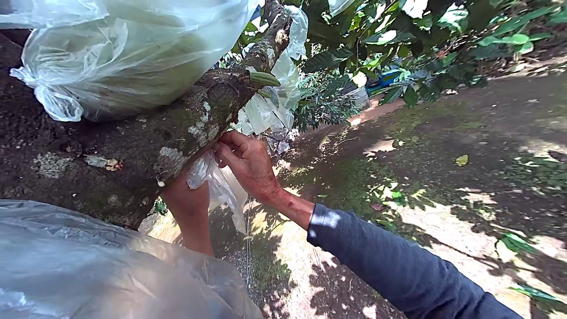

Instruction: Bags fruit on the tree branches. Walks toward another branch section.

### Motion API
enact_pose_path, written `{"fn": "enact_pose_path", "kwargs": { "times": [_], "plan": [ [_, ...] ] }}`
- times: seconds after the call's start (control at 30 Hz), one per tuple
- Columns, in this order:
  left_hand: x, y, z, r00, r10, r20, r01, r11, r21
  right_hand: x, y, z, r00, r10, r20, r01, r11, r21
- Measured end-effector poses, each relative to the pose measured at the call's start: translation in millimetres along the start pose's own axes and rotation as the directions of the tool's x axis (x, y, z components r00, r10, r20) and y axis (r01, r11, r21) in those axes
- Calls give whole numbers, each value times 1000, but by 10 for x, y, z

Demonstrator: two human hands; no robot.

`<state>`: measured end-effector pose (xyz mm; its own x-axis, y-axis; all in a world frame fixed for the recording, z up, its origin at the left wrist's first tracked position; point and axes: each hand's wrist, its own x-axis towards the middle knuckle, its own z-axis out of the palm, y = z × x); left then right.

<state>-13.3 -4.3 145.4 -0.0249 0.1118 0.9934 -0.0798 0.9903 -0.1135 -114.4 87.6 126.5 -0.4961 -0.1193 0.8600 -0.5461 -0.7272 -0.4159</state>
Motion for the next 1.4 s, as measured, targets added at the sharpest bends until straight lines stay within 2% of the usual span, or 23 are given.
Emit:
{"fn": "enact_pose_path", "kwargs": {
  "times": [0.2,0.3,0.4,0.5,0.63,0.7,0.77,0.93,1.1,1.17,1.3,1.4],
  "plan": [
    [6,7,-30,998,-62,14,61,998,19,-18,-3,21,999,41,-2,-41,999,21],
    [33,33,-13,987,-159,-23,159,987,-5,-41,-9,25,999,45,16,-46,997,63],
    [90,66,0,964,-264,-18,258,952,-166,-75,6,40,998,44,47,-48,996,73],
    [129,95,26,953,-301,13,286,892,-351,-68,46,101,999,40,-15,-38,997,64],
    [159,204,15,946,-323,29,311,875,-371,-53,62,99,999,-42,-35,42,999,-10],
    [165,257,7,949,-315,11,302,898,-319,-55,57,92,996,-81,-42,80,996,-38],
    [160,291,-28,958,-285,15,283,940,-193,-56,66,83,992,-118,-40,115,991,-70],
    [113,193,-136,984,-141,108,131,986,101,-4,75,12,990,-136,27,138,983,-123],
    [109,151,-153,977,-23,210,-8,990,144,-8,70,-11,994,-104,21,106,992,-70],
    [130,149,-132,967,-42,250,-8,981,196,-5,73,-14,995,-98,15,99,994,-56],
    [193,219,-165,924,-168,344,71,959,275,14,82,-36,990,-138,21,139,988,-72],
    [289,275,-223,838,-311,448,209,942,263,32,106,-43,985,-170,27,172,981,-89]
  ]
}}
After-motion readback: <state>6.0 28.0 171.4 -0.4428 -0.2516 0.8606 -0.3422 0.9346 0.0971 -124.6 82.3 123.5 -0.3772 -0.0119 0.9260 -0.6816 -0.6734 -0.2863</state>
